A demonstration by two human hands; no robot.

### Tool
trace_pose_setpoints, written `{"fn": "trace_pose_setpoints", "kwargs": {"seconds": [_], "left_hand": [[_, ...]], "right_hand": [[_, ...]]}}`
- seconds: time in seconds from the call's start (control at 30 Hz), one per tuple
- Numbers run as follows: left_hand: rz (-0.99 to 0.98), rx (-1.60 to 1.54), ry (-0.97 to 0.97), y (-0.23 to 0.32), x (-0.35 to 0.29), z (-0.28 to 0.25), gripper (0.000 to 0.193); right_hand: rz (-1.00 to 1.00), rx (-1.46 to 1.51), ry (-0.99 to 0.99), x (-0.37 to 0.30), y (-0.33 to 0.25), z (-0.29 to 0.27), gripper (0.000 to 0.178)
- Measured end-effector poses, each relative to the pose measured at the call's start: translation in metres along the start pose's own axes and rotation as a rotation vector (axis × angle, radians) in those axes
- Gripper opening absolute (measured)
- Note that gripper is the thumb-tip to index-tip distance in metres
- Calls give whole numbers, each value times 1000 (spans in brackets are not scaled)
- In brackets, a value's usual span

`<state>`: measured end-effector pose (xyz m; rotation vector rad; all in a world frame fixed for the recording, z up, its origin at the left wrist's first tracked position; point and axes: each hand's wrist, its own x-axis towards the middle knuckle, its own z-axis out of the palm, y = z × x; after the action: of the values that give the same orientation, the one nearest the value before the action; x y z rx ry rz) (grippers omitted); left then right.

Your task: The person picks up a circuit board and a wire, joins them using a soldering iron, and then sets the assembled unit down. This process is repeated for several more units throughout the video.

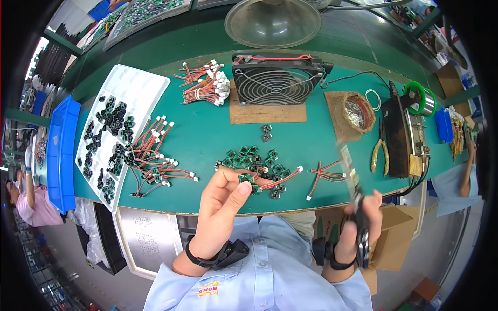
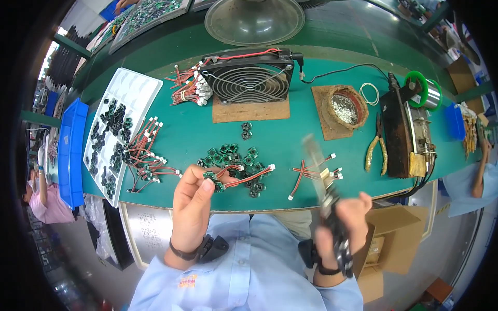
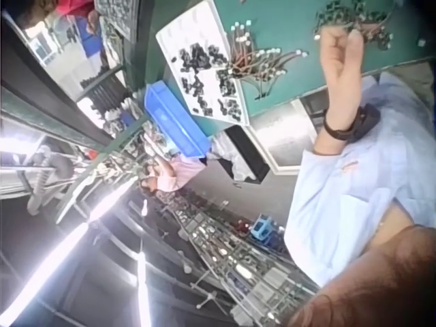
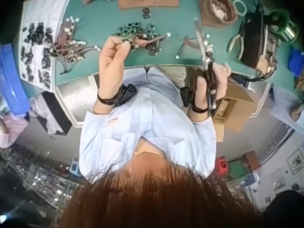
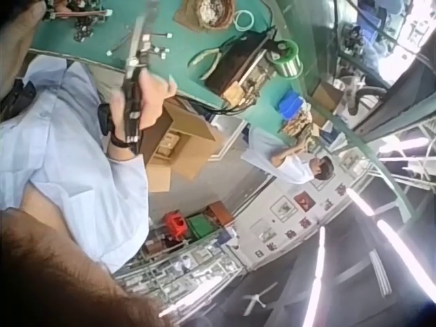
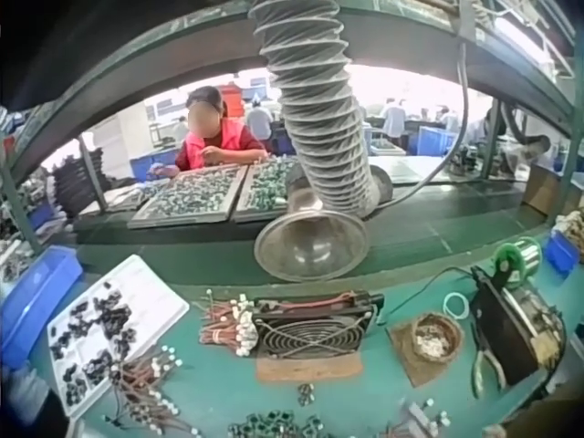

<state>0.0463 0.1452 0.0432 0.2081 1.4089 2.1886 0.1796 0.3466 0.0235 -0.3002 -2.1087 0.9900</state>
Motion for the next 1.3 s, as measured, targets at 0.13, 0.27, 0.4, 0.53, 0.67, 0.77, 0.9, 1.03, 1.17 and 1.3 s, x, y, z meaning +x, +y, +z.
{"fn": "trace_pose_setpoints", "kwargs": {"seconds": [0.13,0.27,0.4,0.53,0.67,0.77,0.9,1.03,1.17,1.3], "left_hand": [[33,91,-24,-1,2,0,11],[65,152,-16,-3,0,1,9],[82,149,-17,-2,-1,4,7],[77,160,-31,-2,-2,4,7],[80,170,-43,-3,-1,3,7],[91,182,-59,-3,-1,3,7],[73,206,-38,-3,0,4,6],[90,202,-8,-3,0,5,6],[-64,6,0,1,1,3,12],[-90,-93,-56,2,2,3,19]], "right_hand": [[-177,182,-251,7,-24,-8,38],[-191,159,-356,6,-29,-5,34],[-216,108,-377,3,-28,-2,37],[-210,108,-391,2,-28,0,36],[-202,107,-389,2,-28,-1,36],[-192,111,-384,2,-28,-1,36],[-217,101,-426,3,-26,-3,38],[-252,26,-224,5,-18,-4,40],[-35,-54,166,1,3,14,38],[214,-187,120,14,30,26,44]]}}
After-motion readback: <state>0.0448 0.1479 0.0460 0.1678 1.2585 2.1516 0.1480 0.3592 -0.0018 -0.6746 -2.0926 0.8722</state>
